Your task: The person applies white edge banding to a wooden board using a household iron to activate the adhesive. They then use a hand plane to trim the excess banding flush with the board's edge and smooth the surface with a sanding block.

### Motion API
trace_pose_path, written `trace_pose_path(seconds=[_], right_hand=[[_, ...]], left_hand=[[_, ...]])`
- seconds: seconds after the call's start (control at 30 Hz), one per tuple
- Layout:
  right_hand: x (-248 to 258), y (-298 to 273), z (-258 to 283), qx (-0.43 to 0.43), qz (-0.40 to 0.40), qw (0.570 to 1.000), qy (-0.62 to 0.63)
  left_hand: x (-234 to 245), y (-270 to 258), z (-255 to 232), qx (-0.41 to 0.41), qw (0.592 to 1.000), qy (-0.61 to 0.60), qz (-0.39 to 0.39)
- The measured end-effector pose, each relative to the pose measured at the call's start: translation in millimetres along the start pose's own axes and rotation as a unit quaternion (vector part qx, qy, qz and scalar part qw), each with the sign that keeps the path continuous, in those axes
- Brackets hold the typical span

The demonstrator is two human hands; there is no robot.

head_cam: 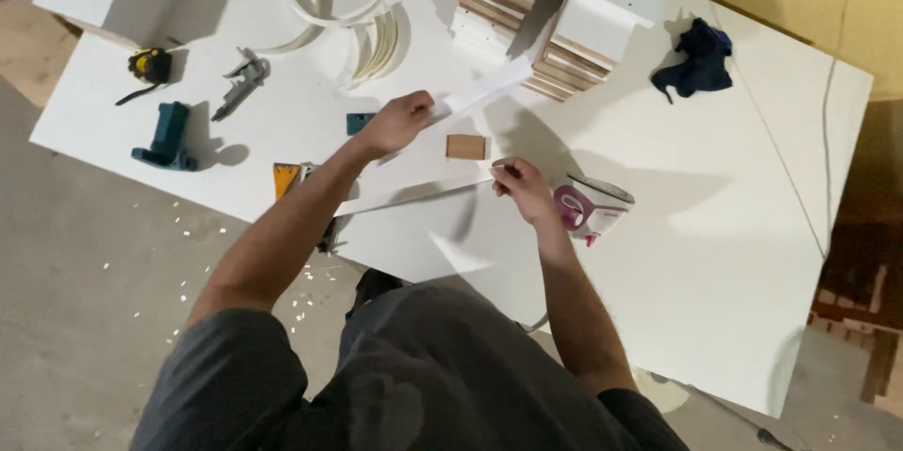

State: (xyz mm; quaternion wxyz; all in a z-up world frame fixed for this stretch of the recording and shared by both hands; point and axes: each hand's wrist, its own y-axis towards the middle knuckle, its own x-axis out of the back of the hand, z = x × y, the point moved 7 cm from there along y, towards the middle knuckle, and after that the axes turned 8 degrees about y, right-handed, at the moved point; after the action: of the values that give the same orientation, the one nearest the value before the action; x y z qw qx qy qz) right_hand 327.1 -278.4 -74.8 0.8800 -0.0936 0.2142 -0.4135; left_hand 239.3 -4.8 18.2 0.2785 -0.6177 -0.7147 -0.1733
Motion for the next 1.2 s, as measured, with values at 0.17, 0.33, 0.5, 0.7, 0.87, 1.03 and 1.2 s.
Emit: trace_pose_path(seconds=[0.17, 0.33, 0.5, 0.7, 0.87, 1.03, 1.2], right_hand=[[-3, 1, 9, 0.005, 0.012, 1.000, -0.025], [2, 13, -1, -0.013, 0.021, 1.000, -0.016], [6, 15, -7, -0.018, 0.022, 0.999, -0.025], [11, 16, -12, -0.019, 0.005, 0.999, -0.026], [8, 15, -3, 0.005, -0.018, 0.999, -0.027], [0, -4, 25, 0.033, -0.068, 0.994, -0.073], [6, -7, 31, 0.030, -0.119, 0.983, -0.135]], left_hand=[[-32, -65, 61, 0.167, 0.959, -0.132, 0.185], [-55, -77, 63, 0.145, 0.967, 0.022, 0.209], [-63, -81, 78, 0.196, 0.962, 0.089, 0.170], [-80, -81, 95, 0.137, 0.956, 0.259, 0.004], [-68, -117, 9, -0.124, 0.926, 0.311, -0.172], [-81, -127, 6, -0.150, 0.909, 0.317, -0.226], [-91, -121, 14, -0.138, 0.892, 0.343, -0.260]])
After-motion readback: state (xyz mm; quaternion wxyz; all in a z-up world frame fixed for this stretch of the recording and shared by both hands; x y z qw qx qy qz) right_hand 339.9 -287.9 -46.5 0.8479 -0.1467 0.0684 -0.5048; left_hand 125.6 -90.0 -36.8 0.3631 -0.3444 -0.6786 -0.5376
